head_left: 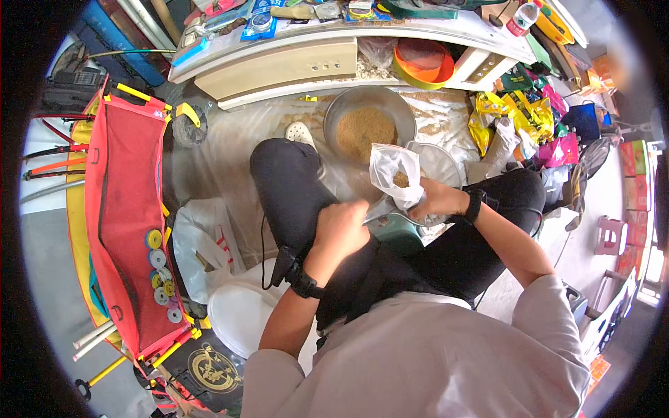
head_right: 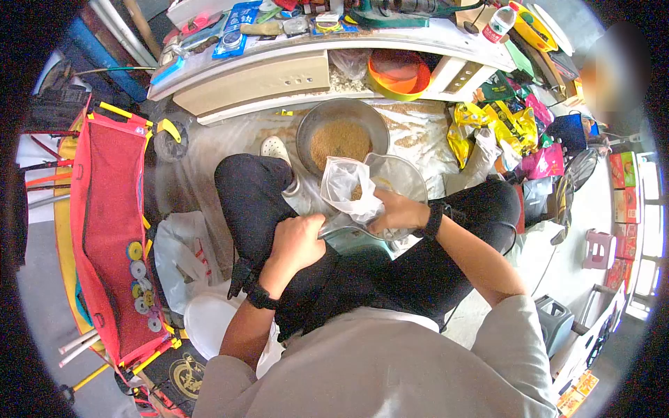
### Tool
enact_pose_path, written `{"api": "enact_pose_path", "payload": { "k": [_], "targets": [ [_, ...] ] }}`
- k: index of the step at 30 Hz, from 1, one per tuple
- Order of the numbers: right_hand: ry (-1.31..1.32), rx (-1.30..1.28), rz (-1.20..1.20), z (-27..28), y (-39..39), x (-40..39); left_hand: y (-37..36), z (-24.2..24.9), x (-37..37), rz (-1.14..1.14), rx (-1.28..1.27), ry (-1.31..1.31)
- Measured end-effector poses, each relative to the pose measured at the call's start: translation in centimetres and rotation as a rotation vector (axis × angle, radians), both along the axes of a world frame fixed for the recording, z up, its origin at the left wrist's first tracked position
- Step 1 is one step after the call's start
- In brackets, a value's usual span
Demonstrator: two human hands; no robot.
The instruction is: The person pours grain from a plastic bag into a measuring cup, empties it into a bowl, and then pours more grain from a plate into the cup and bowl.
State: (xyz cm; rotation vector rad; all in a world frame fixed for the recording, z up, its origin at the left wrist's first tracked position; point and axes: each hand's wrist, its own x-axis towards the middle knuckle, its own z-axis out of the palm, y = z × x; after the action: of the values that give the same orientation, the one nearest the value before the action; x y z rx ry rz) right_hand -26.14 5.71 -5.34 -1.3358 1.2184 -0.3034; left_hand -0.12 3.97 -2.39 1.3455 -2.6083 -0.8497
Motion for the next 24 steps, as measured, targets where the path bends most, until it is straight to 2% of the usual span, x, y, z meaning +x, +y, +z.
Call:
{"api": "enact_pose_path", "payload": {
  "k": [3, 5, 6, 8, 9, 13, 14, 15, 17, 18, 19, 21, 24],
  "targets": [
    [-0.01, -0.048, -0.004, 0.0, -0.2, -0.4, 0.0, 0.2, 0.0, 0.008, 0.02, -0.019],
    [-0.024, 0.029, 0.147, 0.0, -0.6, -0.6, 0.0, 0.1, -0.1, 0.01, 0.027, -0.023],
    [-0.021, 0.03, 0.15, 0.8, -0.7, -0.9, 0.0, -0.1, 0.0, 0.018, 0.017, -0.015],
    [-0.013, 0.156, 0.061, 2.9, -1.2, -1.6, 0.0, -0.3, 0.0, 0.03, 0.008, -0.007],
    [-0.179, 0.234, -0.013, 3.0, -1.2, -2.2, 0.0, -0.3, 0.1, 0.045, 0.005, -0.003],
    [-0.161, 0.331, -0.213, 10.8, -1.9, -4.5, -0.1, 0.0, 0.0, 0.065, 0.019, -0.004],
    [-0.204, 0.248, -0.222, 10.9, -1.7, -5.6, -0.2, 0.0, 0.0, 0.064, 0.02, 0.003],
    [-0.108, 0.231, -0.195, 12.1, -1.9, -6.4, -0.2, 0.1, -0.1, 0.06, 0.026, 0.005],
    [-0.015, -0.01, -0.061, 15.3, -1.9, -6.6, -0.2, 0.2, -0.1, 0.054, 0.036, 0.012],
    [0.117, -0.07, -0.04, 14.0, -2.0, -7.9, -0.2, 0.2, -0.1, 0.053, 0.047, 0.0],
    [0.291, -0.018, -0.05, 13.8, -1.7, -8.9, -0.2, 0.1, -0.2, 0.052, 0.056, -0.011],
    [0.399, -0.01, 0.164, 12.7, -1.6, -10.8, -0.3, 0.1, -0.3, 0.061, 0.062, 0.001],
    [0.453, 0.118, 0.271, 11.5, -1.1, -11.6, -0.3, -0.2, -0.3, 0.07, 0.057, 0.024]
  ]
}}
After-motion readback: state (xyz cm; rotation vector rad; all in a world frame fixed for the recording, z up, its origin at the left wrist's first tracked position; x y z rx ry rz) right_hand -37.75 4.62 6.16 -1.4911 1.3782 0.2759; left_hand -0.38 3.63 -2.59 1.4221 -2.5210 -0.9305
